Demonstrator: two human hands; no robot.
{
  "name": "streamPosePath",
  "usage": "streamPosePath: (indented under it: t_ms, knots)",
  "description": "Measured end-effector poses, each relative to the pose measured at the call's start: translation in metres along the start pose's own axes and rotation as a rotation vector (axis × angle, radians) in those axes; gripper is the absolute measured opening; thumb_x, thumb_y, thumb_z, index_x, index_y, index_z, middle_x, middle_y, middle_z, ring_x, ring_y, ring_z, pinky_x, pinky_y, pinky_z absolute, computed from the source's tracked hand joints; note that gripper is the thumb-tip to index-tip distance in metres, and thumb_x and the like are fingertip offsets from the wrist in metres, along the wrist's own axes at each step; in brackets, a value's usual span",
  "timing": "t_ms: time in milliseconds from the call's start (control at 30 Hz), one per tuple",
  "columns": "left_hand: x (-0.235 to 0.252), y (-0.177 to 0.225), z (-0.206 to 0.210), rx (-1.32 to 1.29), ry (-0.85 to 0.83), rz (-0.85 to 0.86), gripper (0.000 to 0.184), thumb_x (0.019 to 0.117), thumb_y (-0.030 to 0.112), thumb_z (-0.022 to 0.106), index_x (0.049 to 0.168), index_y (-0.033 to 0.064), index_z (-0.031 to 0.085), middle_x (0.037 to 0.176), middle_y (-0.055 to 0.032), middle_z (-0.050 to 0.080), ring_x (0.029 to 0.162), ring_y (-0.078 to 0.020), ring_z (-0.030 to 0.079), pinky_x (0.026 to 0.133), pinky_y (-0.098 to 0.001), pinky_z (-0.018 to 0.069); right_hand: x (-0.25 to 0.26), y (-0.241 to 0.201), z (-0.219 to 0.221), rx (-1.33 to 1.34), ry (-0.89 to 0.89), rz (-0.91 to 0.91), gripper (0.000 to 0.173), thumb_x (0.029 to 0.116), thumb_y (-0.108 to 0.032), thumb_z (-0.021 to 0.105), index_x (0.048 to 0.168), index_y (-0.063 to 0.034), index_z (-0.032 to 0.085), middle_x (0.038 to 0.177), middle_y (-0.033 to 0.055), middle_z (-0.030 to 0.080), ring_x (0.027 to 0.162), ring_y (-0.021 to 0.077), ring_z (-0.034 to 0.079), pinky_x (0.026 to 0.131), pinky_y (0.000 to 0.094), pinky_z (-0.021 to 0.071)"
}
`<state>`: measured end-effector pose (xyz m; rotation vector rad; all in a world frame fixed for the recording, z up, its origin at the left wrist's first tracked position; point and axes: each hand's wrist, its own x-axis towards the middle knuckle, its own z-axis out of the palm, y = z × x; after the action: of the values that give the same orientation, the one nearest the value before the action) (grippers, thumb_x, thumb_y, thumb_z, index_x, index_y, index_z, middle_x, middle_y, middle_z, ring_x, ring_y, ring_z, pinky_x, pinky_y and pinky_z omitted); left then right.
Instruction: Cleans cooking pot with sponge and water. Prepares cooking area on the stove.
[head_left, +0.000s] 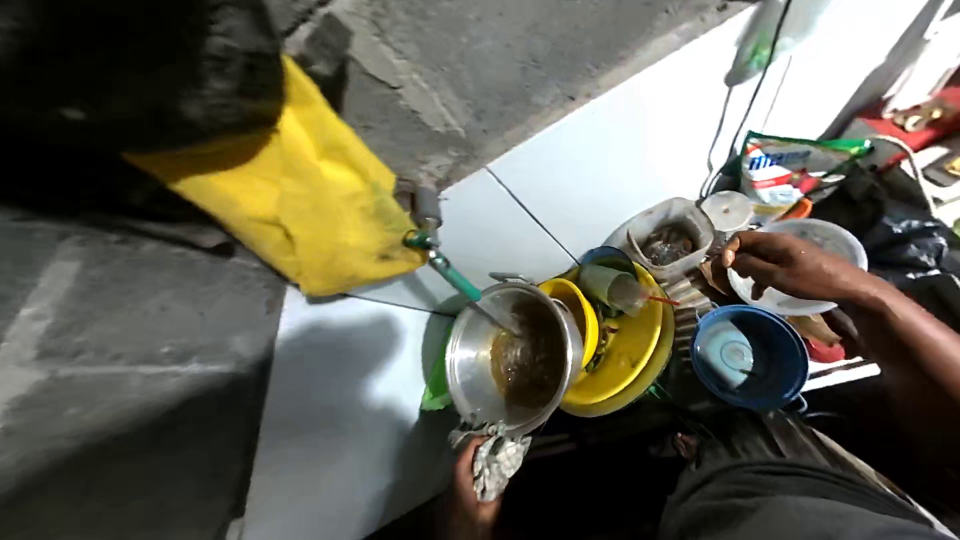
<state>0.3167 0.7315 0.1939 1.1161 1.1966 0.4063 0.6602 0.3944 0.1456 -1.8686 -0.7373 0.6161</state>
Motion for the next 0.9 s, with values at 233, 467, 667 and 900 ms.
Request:
streamPosePath:
  t_ms: [233, 467, 667, 900]
  knots:
    - [-0.001, 0.012, 0.008, 0.075, 0.038, -0.001, 0.024, 0.1026, 0.011, 0.037, 0.091, 0.0097, 0.058, 0.071, -0.0008, 0.067, 0.062, -0.0084, 0.067, 0.055, -0.0256, 0.0583, -0.058, 0.057, -0.013, -0.247, -0.012, 0.197, 0.02, 0.1001, -0.005, 0.064, 0.118, -0.0103, 0.07, 0.105, 0.0086, 0.074, 0.085, 0.0236, 0.071, 0.081, 0.052, 0.0574]
    - [-0.005, 0.011, 0.008, 0.045, -0.003, 0.03, 0.027, 0.1031, 0.015, 0.036, 0.091, 0.0117, 0.059, 0.075, -0.0007, 0.069, 0.067, -0.0095, 0.07, 0.059, -0.0279, 0.0605, -0.07, 0.059, -0.008, -0.301, 0.118, 0.195, 0.015, 0.0999, -0.009, 0.066, 0.114, -0.0107, 0.072, 0.092, 0.008, 0.074, 0.076, 0.025, 0.071, 0.073, 0.0532, 0.0579]
    - [-0.005, 0.01, 0.011, 0.036, -0.006, 0.025, 0.028, 0.1041, 0.018, 0.035, 0.091, 0.0135, 0.059, 0.075, 0.0001, 0.069, 0.069, -0.0089, 0.07, 0.06, -0.0278, 0.061, -0.075, 0.069, -0.009, -0.304, 0.164, 0.13, 0.021, 0.1011, 0.0, 0.058, 0.113, -0.0099, 0.072, 0.089, 0.0063, 0.075, 0.074, 0.0238, 0.071, 0.073, 0.0531, 0.0575]
    - [-0.005, 0.005, 0.005, -0.027, -0.032, -0.001, 0.033, 0.1062, 0.022, 0.032, 0.089, 0.0139, 0.059, 0.076, -0.0005, 0.07, 0.071, -0.0102, 0.071, 0.063, -0.0301, 0.0619, -0.078, 0.069, -0.017, -0.325, 0.134, 0.222, 0.017, 0.1033, -0.013, 0.062, 0.116, -0.0074, 0.072, 0.097, 0.013, 0.074, 0.082, 0.0313, 0.071, 0.079, 0.0588, 0.0563]
